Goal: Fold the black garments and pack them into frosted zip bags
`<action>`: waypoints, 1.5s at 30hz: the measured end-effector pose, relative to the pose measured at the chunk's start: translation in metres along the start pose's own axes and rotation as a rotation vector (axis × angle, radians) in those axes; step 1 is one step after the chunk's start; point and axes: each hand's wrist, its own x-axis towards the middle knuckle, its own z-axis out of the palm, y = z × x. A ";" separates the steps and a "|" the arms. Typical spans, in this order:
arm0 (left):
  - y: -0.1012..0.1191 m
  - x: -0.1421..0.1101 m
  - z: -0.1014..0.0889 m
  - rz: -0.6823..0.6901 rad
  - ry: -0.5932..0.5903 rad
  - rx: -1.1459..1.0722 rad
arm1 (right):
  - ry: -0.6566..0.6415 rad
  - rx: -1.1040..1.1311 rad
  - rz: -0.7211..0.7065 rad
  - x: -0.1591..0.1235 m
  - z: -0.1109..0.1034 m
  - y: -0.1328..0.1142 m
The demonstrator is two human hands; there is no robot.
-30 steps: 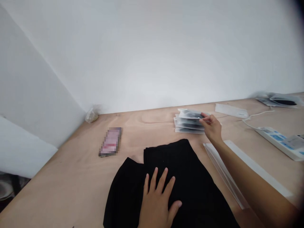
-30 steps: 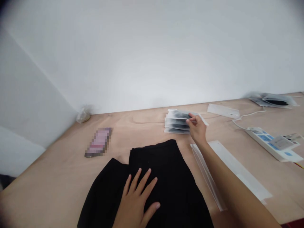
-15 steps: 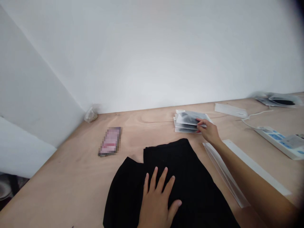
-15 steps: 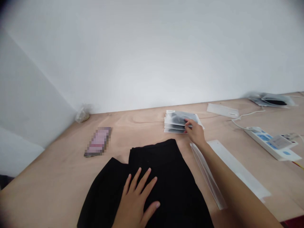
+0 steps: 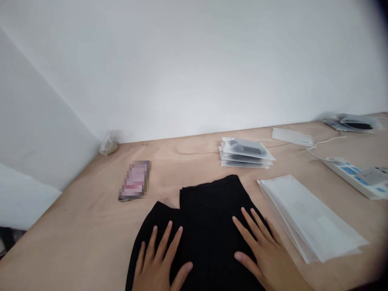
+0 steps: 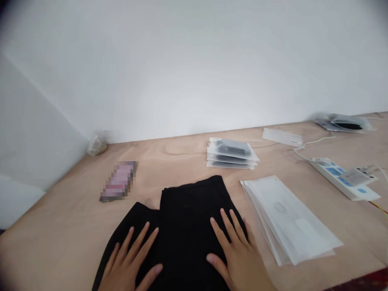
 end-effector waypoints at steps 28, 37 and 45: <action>-0.015 0.144 0.010 -0.395 -0.115 -0.570 | 0.115 0.709 0.322 0.108 -0.019 0.080; -0.016 0.093 -0.014 -0.016 0.084 -0.593 | 0.089 0.700 0.198 0.057 -0.025 0.066; -0.012 0.064 -0.014 0.240 0.071 -0.425 | 0.101 0.364 0.025 0.031 -0.008 0.064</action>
